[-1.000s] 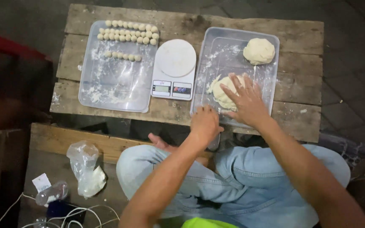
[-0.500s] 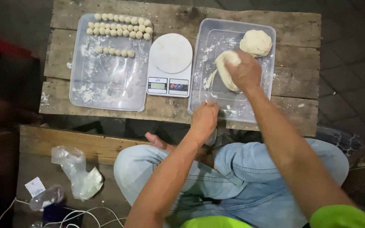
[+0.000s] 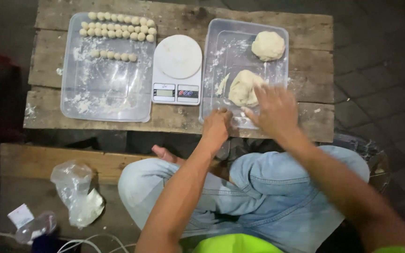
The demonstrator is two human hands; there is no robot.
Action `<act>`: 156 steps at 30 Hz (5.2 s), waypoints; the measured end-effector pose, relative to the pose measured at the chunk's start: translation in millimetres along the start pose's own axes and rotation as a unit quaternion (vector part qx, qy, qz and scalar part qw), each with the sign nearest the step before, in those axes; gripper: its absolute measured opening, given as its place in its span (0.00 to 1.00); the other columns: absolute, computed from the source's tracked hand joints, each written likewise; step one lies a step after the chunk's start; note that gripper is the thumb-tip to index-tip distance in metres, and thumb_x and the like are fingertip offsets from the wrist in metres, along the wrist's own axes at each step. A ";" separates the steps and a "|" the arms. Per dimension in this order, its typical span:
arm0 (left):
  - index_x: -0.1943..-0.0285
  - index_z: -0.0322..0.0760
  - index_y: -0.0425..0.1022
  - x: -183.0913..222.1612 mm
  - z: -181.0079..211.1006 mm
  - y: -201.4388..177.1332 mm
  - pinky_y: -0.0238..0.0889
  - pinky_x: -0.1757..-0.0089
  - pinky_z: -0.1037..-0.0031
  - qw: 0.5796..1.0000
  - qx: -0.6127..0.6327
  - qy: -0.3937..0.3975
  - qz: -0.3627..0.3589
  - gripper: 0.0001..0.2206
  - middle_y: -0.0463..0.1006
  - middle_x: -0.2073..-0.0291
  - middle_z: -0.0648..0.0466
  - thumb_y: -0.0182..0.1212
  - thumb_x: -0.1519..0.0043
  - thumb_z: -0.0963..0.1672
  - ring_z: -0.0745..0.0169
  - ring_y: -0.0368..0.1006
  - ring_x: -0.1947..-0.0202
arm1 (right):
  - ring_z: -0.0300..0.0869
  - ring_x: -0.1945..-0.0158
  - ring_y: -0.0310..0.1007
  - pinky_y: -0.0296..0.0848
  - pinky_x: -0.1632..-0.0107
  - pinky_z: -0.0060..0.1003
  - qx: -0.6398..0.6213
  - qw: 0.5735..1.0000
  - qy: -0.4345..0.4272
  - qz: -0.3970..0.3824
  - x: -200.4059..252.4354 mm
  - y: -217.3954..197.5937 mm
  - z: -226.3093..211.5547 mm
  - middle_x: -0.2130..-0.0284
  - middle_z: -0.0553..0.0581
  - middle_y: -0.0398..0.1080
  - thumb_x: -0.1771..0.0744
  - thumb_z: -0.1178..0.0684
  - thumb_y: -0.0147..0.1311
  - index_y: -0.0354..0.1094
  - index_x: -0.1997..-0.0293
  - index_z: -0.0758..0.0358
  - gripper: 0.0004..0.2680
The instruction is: Dividing a large mass of dough into small, equal-sized balls using a digital scale for precision.
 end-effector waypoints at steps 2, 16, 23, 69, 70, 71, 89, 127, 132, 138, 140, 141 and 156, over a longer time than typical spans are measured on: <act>0.53 0.40 0.81 -5.1 -4.0 13.8 0.75 0.57 0.56 1.000 -0.002 -0.014 -0.009 0.09 0.79 0.54 0.51 0.65 0.43 0.40 0.47 0.75 0.50 | 0.59 0.44 0.71 0.60 0.42 0.58 -0.030 0.994 -0.096 -0.050 -36.9 -16.4 0.6 0.44 0.57 0.72 0.41 0.28 0.63 0.73 0.40 0.44 0.26; 0.54 0.41 0.81 -2.3 4.4 -3.2 0.76 0.60 0.61 0.999 -0.003 0.005 0.034 0.13 0.77 0.61 0.52 0.71 0.48 0.40 0.51 0.76 0.55 | 0.39 0.62 0.75 0.76 0.57 0.33 -0.157 0.907 0.274 0.277 -56.4 145.1 2.3 0.64 0.42 0.72 0.41 0.46 0.73 0.77 0.56 0.43 0.12; 0.54 0.36 0.78 -8.8 2.1 2.3 0.75 0.56 0.55 1.000 -0.003 -0.005 -0.001 0.10 0.77 0.55 0.49 0.66 0.45 0.40 0.45 0.74 0.50 | 0.81 0.29 0.41 0.56 0.33 0.67 -0.316 0.910 0.253 -0.085 21.3 22.7 -58.9 0.29 0.89 0.35 0.31 0.46 0.57 0.41 0.25 0.81 0.32; 0.55 0.36 0.80 -2.3 14.0 -21.3 0.74 0.54 0.64 0.999 0.025 -0.016 0.031 0.10 0.78 0.57 0.50 0.69 0.42 0.43 0.53 0.74 0.53 | 0.62 0.45 0.73 0.69 0.38 0.52 -0.257 0.960 -0.101 -0.045 -60.7 91.5 39.7 0.50 0.66 0.74 0.34 0.37 0.60 0.73 0.39 0.56 0.20; 0.55 0.36 0.80 -0.4 13.4 -22.7 0.74 0.54 0.64 0.999 0.025 -0.018 0.031 0.10 0.78 0.57 0.50 0.69 0.42 0.43 0.53 0.74 0.53 | 0.62 0.45 0.73 0.69 0.38 0.52 -0.258 0.960 -0.102 -0.046 -65.0 98.7 27.8 0.50 0.66 0.74 0.34 0.37 0.60 0.73 0.39 0.56 0.20; 0.55 0.36 0.79 1.5 13.7 -23.9 0.74 0.54 0.63 0.999 0.021 -0.017 0.036 0.10 0.78 0.57 0.49 0.70 0.44 0.42 0.51 0.75 0.53 | 0.60 0.51 0.75 0.71 0.46 0.54 -0.237 0.968 0.056 -0.061 -68.8 106.7 19.5 0.55 0.62 0.74 0.32 0.32 0.56 0.73 0.42 0.50 0.18; 0.36 0.39 0.72 -17.6 13.6 31.7 0.64 0.46 0.60 0.992 -0.042 0.042 -0.110 0.22 0.72 0.40 0.46 0.62 0.42 0.43 0.46 0.64 0.39 | 0.72 0.28 0.50 0.47 0.34 0.73 -0.160 0.987 -0.002 -0.024 -45.9 79.7 -23.1 0.30 0.70 0.59 0.29 0.32 0.45 0.57 0.24 0.64 0.29; 0.39 0.42 0.74 -25.6 1.2 53.9 0.62 0.50 0.55 0.995 0.064 0.046 -0.060 0.23 0.74 0.44 0.48 0.62 0.46 0.38 0.40 0.69 0.43 | 0.69 0.29 0.53 0.52 0.31 0.65 -0.301 0.873 0.375 -0.075 -2.4 40.8 2.9 0.35 0.67 0.65 0.26 0.37 0.40 0.61 0.26 0.56 0.21; 0.43 0.48 0.74 -24.0 7.0 42.1 0.61 0.50 0.59 0.997 0.052 0.042 -0.042 0.14 0.74 0.48 0.54 0.54 0.37 0.42 0.47 0.69 0.45 | 0.63 0.47 0.76 0.75 0.51 0.60 -0.169 0.929 0.251 -0.213 7.8 30.6 11.0 0.46 0.70 0.74 0.30 0.38 0.44 0.69 0.36 0.65 0.22; 0.54 0.50 0.76 -24.3 7.0 46.4 0.63 0.54 0.62 0.996 0.058 0.060 0.014 0.05 0.75 0.56 0.57 0.59 0.37 0.44 0.48 0.72 0.51 | 0.68 0.36 0.65 0.63 0.35 0.57 -0.222 0.969 0.064 0.085 -37.9 -1.7 25.3 0.42 0.75 0.70 0.32 0.43 0.63 0.71 0.36 0.71 0.22; 0.54 0.44 0.76 -24.7 1.2 50.3 0.64 0.54 0.58 0.995 0.060 0.079 0.015 0.07 0.76 0.56 0.51 0.62 0.40 0.42 0.42 0.72 0.52 | 0.66 0.34 0.61 0.60 0.32 0.56 -0.170 0.977 0.080 0.104 -21.5 61.1 1.2 0.39 0.73 0.66 0.35 0.41 0.65 0.71 0.36 0.65 0.24; 0.54 0.39 0.77 -25.7 -0.5 51.1 0.66 0.55 0.53 0.993 0.062 0.096 0.019 0.09 0.76 0.56 0.45 0.66 0.43 0.40 0.37 0.72 0.52 | 0.64 0.31 0.57 0.56 0.30 0.56 -0.118 0.981 0.094 0.124 -14.0 91.2 -9.3 0.36 0.71 0.62 0.38 0.38 0.66 0.72 0.37 0.59 0.25; 0.51 0.41 0.80 -21.5 19.3 -25.0 0.72 0.52 0.59 0.992 0.123 0.021 0.005 0.12 0.81 0.59 0.48 0.63 0.43 0.40 0.45 0.79 0.52 | 0.51 0.57 0.81 0.78 0.54 0.50 -0.234 0.929 0.251 -0.140 -13.2 83.0 97.3 0.64 0.49 0.80 0.38 0.41 0.64 0.81 0.56 0.42 0.10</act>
Point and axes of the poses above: each hand's wrist, its own x-axis away from the middle knuckle, its own y-axis out of the palm, z = x × y, the point moved 1 cm from there along -x, towards the middle knuckle
